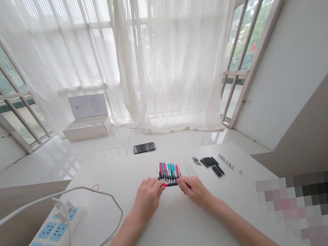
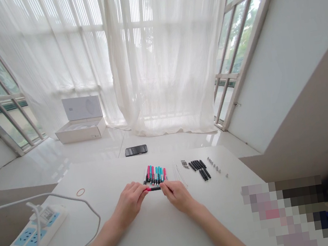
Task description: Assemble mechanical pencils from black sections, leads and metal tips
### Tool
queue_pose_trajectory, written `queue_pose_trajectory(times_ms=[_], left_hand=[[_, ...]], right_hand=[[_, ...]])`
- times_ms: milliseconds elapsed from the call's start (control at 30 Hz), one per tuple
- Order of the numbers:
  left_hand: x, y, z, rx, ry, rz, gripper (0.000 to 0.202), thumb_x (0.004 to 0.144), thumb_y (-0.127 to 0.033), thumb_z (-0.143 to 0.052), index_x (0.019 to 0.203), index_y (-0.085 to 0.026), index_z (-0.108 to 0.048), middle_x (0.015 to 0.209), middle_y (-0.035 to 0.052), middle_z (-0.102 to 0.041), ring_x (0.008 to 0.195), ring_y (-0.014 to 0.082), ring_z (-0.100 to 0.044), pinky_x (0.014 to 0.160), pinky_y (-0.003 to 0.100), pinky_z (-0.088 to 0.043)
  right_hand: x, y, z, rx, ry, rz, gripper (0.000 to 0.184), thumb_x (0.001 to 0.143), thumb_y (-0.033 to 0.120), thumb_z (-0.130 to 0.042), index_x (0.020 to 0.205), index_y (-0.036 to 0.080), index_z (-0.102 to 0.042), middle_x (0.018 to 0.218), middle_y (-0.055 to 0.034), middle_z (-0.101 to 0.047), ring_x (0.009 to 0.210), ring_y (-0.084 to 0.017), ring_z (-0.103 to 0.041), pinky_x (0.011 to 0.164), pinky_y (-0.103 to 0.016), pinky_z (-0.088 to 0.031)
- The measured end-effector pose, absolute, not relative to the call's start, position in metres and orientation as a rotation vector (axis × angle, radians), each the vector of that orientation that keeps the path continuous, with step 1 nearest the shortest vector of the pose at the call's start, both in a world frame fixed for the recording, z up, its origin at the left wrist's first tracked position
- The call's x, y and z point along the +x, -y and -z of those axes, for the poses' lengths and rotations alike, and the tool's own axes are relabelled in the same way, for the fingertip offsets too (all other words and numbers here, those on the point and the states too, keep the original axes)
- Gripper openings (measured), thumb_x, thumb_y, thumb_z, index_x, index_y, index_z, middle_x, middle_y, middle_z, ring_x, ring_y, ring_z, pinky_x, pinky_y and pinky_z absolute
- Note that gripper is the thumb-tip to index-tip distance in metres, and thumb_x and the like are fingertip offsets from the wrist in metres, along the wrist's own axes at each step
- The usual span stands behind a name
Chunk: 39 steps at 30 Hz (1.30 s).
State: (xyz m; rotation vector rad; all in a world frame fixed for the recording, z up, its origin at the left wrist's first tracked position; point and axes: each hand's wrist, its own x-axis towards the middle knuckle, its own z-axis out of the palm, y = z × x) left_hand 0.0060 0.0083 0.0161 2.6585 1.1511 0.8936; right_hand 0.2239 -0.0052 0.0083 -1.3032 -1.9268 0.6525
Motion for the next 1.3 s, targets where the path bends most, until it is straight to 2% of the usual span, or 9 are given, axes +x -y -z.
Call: queue_pose_trajectory(times_ms=[200, 300, 400, 533, 633, 767, 1000, 1167, 1300], left_hand=[[-0.001, -0.011, -0.021, 2.709, -1.086, -1.008, 0.018, 0.097, -0.028, -0.044, 0.092, -0.024, -0.061, 0.087, 0.0018, -0.067, 0.084, 0.0177, -0.058, 0.076, 0.032, -0.041], [-0.009, -0.017, -0.021, 2.689, -1.174, -1.020, 0.017, 0.097, -0.029, -0.044, 0.092, -0.023, -0.060, 0.088, 0.0014, -0.066, 0.079, 0.0158, -0.059, 0.074, 0.030, -0.043], [-0.021, -0.028, -0.015, 2.600, -1.370, -1.004, 0.018, 0.097, -0.025, -0.041, 0.097, -0.022, -0.059, 0.091, 0.0024, -0.064, 0.077, 0.0160, -0.059, 0.070, 0.028, -0.046], [-0.037, -0.042, -0.006, 2.493, -1.594, -1.029, 0.028, 0.093, -0.014, -0.037, 0.110, -0.019, -0.058, 0.100, 0.0069, -0.061, 0.092, 0.0195, -0.059, 0.081, 0.032, -0.048], [-0.051, -0.048, -0.006, 2.391, -1.809, -0.900, 0.031, 0.090, -0.010, -0.038, 0.109, -0.017, -0.061, 0.103, 0.0087, -0.062, 0.096, 0.0204, -0.060, 0.086, 0.031, -0.046], [-0.075, -0.051, -0.016, 2.109, -2.156, -0.663, 0.028, 0.089, -0.015, -0.042, 0.103, -0.021, -0.065, 0.109, 0.0061, -0.066, 0.097, 0.0228, -0.062, 0.080, 0.032, -0.047], [-0.091, -0.052, -0.028, 1.934, -2.274, -0.503, 0.018, 0.084, -0.025, -0.051, 0.097, -0.022, -0.064, 0.097, 0.0034, -0.071, 0.090, 0.0236, -0.065, 0.067, 0.028, -0.044], [-0.083, -0.050, -0.027, 1.975, -2.287, -0.547, 0.021, 0.086, -0.031, -0.049, 0.098, -0.020, -0.063, 0.103, 0.0073, -0.067, 0.091, 0.0231, -0.064, 0.063, 0.026, -0.043], [-0.063, -0.039, -0.028, 2.070, -2.157, -0.828, 0.023, 0.088, -0.034, -0.046, 0.099, -0.021, -0.062, 0.110, 0.0067, -0.064, 0.088, 0.0209, -0.062, 0.062, 0.027, -0.042]], right_hand=[[0.222, 0.006, -0.009, -1.272, 1.921, -0.776, 0.051, 0.096, 0.046, -0.028, 0.053, 0.020, -0.039, 0.049, 0.0028, -0.044, 0.047, -0.010, -0.040, 0.050, -0.023, -0.033], [0.226, 0.003, -0.007, -1.332, 1.881, -0.638, 0.053, 0.098, 0.044, -0.023, 0.059, 0.019, -0.048, 0.053, 0.0010, -0.049, 0.051, -0.012, -0.046, 0.053, -0.024, -0.036], [0.232, 0.000, -0.005, -1.510, 1.899, -0.291, 0.041, 0.098, 0.038, -0.028, 0.084, 0.019, -0.062, 0.073, -0.0032, -0.060, 0.062, -0.014, -0.054, 0.059, -0.025, -0.037], [0.231, -0.001, -0.004, -1.739, 2.072, -0.062, 0.028, 0.095, 0.030, -0.040, 0.113, 0.025, -0.060, 0.099, -0.0066, -0.062, 0.069, -0.015, -0.059, 0.059, -0.025, -0.035], [0.228, 0.001, -0.005, -1.849, 2.127, -0.097, 0.025, 0.094, 0.030, -0.041, 0.110, 0.025, -0.061, 0.103, -0.0051, -0.061, 0.073, -0.014, -0.061, 0.060, -0.024, -0.035], [0.229, 0.005, -0.010, -1.894, 2.146, -0.150, 0.025, 0.095, 0.030, -0.040, 0.109, 0.026, -0.060, 0.105, -0.0047, -0.061, 0.079, -0.015, -0.062, 0.062, -0.024, -0.035], [0.227, 0.007, -0.014, -1.950, 2.115, -0.122, 0.019, 0.093, 0.025, -0.044, 0.105, 0.020, -0.058, 0.095, -0.0064, -0.064, 0.077, -0.017, -0.062, 0.060, -0.025, -0.032], [0.229, 0.006, -0.016, -1.977, 2.061, -0.086, 0.013, 0.088, 0.019, -0.047, 0.093, 0.018, -0.059, 0.087, -0.0060, -0.065, 0.074, -0.017, -0.061, 0.060, -0.025, -0.032], [0.239, 0.003, -0.019, -1.981, 1.990, -0.017, 0.012, 0.086, 0.018, -0.049, 0.089, 0.018, -0.060, 0.086, -0.0059, -0.065, 0.071, -0.016, -0.061, 0.059, -0.024, -0.032]])
